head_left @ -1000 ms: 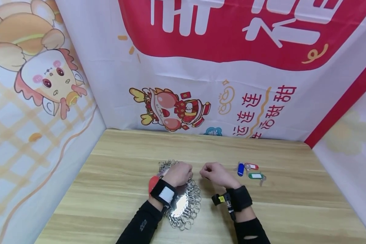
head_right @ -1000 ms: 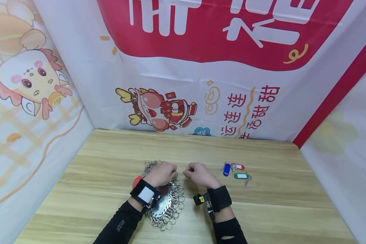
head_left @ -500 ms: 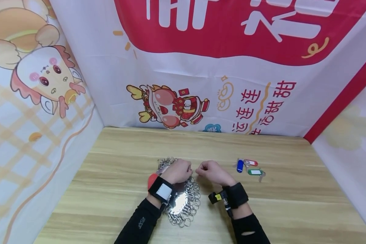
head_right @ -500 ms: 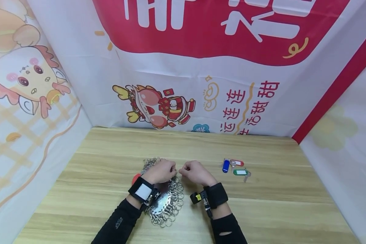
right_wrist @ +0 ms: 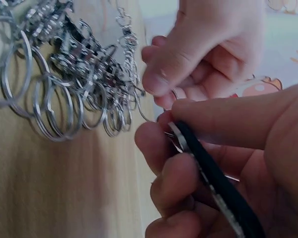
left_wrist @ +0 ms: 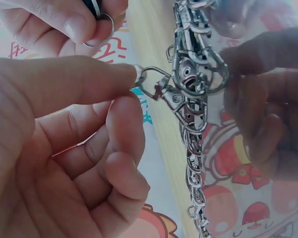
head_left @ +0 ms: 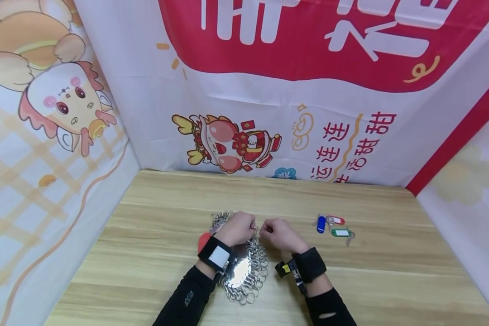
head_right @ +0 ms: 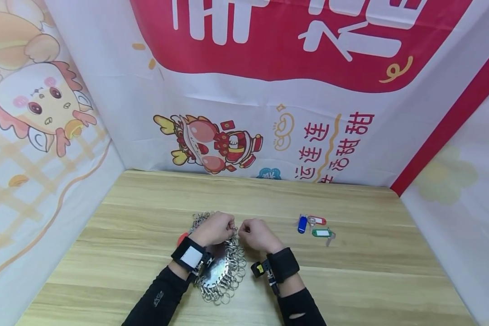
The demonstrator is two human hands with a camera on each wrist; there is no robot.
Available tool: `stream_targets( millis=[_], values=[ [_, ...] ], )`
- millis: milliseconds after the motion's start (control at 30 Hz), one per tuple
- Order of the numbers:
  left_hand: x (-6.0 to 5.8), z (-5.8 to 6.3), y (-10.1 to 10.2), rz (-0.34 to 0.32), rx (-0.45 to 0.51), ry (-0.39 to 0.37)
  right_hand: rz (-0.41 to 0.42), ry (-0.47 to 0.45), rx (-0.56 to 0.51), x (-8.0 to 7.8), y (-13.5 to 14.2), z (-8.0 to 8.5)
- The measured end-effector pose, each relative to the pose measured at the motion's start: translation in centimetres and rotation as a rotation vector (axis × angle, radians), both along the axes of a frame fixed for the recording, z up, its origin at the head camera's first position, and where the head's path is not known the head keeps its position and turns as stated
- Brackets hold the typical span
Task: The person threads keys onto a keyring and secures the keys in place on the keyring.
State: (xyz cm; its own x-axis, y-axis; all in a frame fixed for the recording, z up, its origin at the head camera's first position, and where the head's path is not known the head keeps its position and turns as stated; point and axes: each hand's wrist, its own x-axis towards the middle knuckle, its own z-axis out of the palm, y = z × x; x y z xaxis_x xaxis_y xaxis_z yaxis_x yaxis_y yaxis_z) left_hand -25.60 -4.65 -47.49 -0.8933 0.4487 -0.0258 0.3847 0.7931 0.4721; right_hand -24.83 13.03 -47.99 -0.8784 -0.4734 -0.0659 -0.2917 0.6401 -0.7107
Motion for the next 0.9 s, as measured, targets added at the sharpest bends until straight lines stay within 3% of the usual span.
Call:
stream_targets(
  millis=[300, 600, 900],
  values=[
    [0.0, 0.0, 0.2, -0.009, -0.024, 0.014, -0.045, 0.016, -0.005, 0.3, -0.8, 0.0],
    [-0.1, -0.1, 0.2, -0.025, -0.044, 0.057, -0.03, 0.096, 0.008, 0.4, -1.4, 0.1],
    [-0.1, 0.1, 0.1, -0.018, -0.064, 0.067, -0.068, 0.097, 0.033, 0.2, -1.6, -0.4]
  ],
)
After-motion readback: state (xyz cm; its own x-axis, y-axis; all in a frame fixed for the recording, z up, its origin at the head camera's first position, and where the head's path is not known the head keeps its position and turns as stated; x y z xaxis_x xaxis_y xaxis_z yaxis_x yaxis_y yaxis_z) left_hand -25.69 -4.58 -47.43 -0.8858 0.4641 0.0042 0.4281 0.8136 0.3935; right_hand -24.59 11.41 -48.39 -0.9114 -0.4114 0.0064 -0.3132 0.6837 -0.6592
